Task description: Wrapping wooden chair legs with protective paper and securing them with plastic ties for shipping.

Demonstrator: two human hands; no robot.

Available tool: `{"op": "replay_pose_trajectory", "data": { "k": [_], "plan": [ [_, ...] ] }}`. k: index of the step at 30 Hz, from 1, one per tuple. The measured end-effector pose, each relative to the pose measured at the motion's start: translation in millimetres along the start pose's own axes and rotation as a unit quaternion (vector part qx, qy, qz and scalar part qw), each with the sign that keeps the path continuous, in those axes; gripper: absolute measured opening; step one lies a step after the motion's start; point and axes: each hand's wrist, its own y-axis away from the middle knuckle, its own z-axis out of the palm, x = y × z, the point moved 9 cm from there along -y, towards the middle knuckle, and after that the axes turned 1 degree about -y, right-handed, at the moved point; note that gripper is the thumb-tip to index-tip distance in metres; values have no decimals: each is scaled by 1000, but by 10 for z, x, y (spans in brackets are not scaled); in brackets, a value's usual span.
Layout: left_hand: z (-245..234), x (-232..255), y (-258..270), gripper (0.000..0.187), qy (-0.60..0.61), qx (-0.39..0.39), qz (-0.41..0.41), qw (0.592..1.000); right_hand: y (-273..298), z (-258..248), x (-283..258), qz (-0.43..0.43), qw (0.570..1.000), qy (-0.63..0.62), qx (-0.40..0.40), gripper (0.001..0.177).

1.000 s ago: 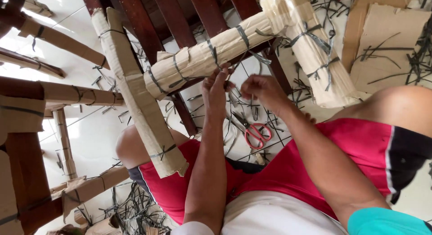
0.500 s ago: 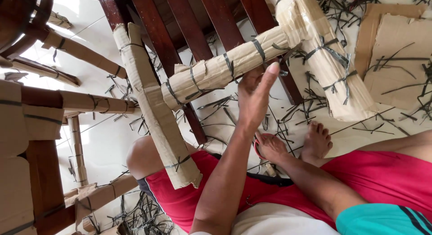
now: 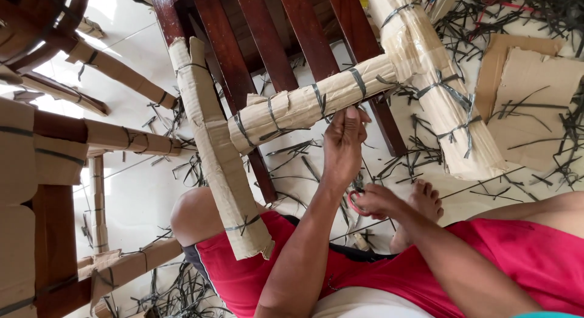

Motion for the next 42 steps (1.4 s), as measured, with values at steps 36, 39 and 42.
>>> {"op": "replay_pose_trajectory", "data": {
  "k": [36, 39, 42],
  "plan": [
    [-248, -193, -39, 13, 61, 129, -60, 988, 2908, -1413, -2270, -384, 848, 54, 362, 51],
    [-234, -139, -24, 12, 59, 130, -60, 988, 2854, -1400, -2261, -393, 841, 68, 365, 48],
    [-205, -19, 4, 12, 62, 127, -62, 988, 2869, -1388, -2258, -393, 846, 73, 352, 47]
  ]
}}
